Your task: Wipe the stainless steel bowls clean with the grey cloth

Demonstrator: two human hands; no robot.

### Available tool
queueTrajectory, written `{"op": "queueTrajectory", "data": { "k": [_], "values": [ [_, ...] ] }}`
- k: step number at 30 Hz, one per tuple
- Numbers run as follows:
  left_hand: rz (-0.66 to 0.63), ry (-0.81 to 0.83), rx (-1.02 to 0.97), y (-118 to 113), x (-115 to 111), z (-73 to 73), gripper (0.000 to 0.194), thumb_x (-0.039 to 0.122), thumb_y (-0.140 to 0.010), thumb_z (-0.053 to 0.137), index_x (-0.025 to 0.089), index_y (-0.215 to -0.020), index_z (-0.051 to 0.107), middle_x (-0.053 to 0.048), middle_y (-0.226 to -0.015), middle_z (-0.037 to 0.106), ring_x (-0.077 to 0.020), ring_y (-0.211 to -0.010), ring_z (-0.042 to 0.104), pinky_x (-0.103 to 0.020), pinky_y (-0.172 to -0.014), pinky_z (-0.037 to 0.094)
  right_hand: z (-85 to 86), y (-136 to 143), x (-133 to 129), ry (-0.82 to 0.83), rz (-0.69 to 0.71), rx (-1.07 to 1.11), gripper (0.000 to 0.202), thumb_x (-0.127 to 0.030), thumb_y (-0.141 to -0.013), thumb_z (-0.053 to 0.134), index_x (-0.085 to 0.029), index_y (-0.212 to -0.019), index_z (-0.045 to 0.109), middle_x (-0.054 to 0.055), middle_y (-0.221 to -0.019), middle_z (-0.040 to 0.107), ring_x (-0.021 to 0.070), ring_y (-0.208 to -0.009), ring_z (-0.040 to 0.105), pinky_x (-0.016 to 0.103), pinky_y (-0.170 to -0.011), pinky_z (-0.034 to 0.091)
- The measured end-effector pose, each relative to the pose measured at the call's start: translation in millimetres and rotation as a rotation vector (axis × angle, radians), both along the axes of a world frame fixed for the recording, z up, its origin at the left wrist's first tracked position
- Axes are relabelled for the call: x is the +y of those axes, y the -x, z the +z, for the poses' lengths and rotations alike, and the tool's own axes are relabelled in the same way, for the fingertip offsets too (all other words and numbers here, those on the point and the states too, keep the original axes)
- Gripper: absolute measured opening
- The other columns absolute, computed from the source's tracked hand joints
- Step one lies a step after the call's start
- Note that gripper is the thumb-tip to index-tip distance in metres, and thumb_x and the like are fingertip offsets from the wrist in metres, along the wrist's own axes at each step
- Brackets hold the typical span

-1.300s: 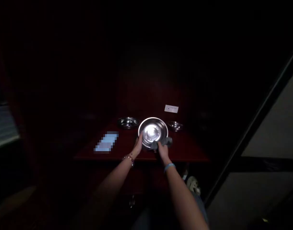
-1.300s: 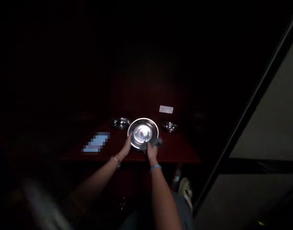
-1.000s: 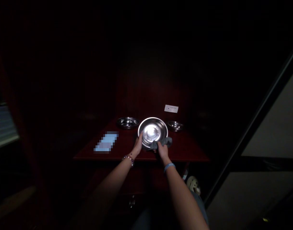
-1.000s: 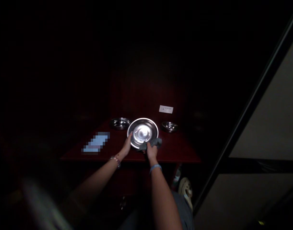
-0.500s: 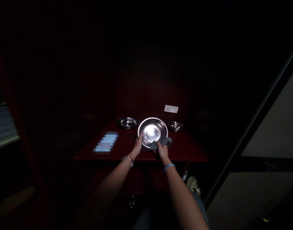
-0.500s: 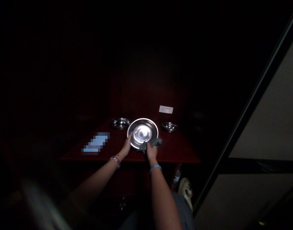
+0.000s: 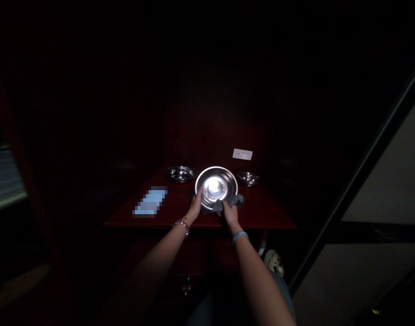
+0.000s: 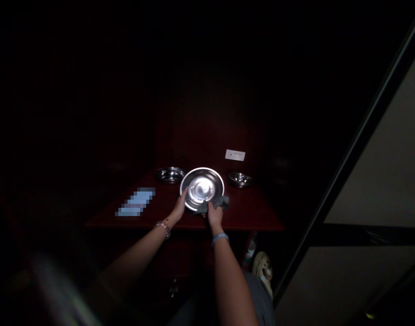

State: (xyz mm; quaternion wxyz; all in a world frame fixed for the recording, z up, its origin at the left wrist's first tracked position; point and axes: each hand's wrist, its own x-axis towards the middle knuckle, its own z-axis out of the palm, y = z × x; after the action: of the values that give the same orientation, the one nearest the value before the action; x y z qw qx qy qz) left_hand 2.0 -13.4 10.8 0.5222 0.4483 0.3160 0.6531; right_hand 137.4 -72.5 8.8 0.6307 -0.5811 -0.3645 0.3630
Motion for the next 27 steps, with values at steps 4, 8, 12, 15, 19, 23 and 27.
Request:
{"op": "queueTrajectory", "data": {
  "k": [4,8,12,15,19,23,27],
  "values": [
    [-0.003,0.016,0.011,0.5,-1.0,0.7,0.050,0.049,-0.094,0.052,0.011,-0.125,0.065,-0.014,-0.132,0.069,-0.0259,-0.124,0.064,-0.039,-0.112,0.044,0.6,-0.9,-0.1,0.022,0.007,-0.031,0.023,-0.024,-0.086,0.060,-0.015,-0.066,0.066,0.006,-0.055,0.067,0.0171,-0.046,0.063,0.023,-0.046,0.050],
    [0.003,0.012,0.021,0.8,-1.6,1.1,0.050,0.050,-0.094,0.053,0.011,-0.123,0.067,-0.014,-0.128,0.071,-0.0266,-0.122,0.065,-0.040,-0.112,0.044,2.7,-0.3,-1.4,0.037,-0.005,-0.014,0.021,-0.024,-0.086,0.060,-0.013,-0.070,0.067,0.006,-0.055,0.068,0.0177,-0.047,0.064,0.024,-0.047,0.052],
    [0.008,0.011,0.025,0.7,-2.4,1.4,0.052,0.051,-0.093,0.053,0.011,-0.125,0.065,-0.014,-0.131,0.070,-0.0267,-0.124,0.064,-0.040,-0.112,0.044,4.9,0.5,-3.3,0.034,-0.012,0.000,0.019,-0.024,-0.085,0.061,-0.011,-0.074,0.070,0.007,-0.057,0.069,0.0186,-0.048,0.065,0.025,-0.047,0.053],
    [0.002,0.005,0.023,0.5,-3.9,2.7,0.052,0.051,-0.093,0.053,0.011,-0.125,0.066,-0.015,-0.128,0.071,-0.0272,-0.124,0.064,-0.041,-0.112,0.044,5.5,0.6,-3.8,0.032,-0.010,0.002,0.019,-0.023,-0.085,0.061,-0.011,-0.075,0.071,0.007,-0.059,0.069,0.0185,-0.049,0.066,0.025,-0.048,0.053],
    [0.018,0.002,0.020,0.3,-4.1,3.2,0.048,0.048,-0.094,0.053,0.011,-0.121,0.067,-0.015,-0.121,0.074,-0.0285,-0.121,0.066,-0.042,-0.112,0.044,3.8,0.5,-2.4,0.024,-0.005,0.015,0.017,-0.022,-0.086,0.061,-0.011,-0.078,0.071,0.006,-0.059,0.070,0.0175,-0.048,0.065,0.023,-0.047,0.053],
    [0.023,-0.001,0.016,0.1,-2.1,1.7,0.047,0.047,-0.093,0.054,0.011,-0.119,0.068,-0.017,-0.121,0.074,-0.0289,-0.121,0.066,-0.041,-0.109,0.046,0.0,-0.5,0.1,0.017,0.005,0.001,0.020,-0.023,-0.087,0.060,-0.011,-0.075,0.070,0.005,-0.055,0.067,0.0162,-0.046,0.063,0.022,-0.046,0.051],
    [0.018,0.005,0.024,0.2,-2.3,1.9,0.052,0.053,-0.089,0.056,0.013,-0.119,0.068,-0.018,-0.126,0.071,-0.0299,-0.123,0.065,-0.042,-0.109,0.046,-1.5,-1.5,0.9,0.008,0.011,-0.015,0.020,-0.023,-0.087,0.060,-0.012,-0.072,0.068,0.004,-0.054,0.066,0.0161,-0.046,0.062,0.022,-0.046,0.051]
  ]
}}
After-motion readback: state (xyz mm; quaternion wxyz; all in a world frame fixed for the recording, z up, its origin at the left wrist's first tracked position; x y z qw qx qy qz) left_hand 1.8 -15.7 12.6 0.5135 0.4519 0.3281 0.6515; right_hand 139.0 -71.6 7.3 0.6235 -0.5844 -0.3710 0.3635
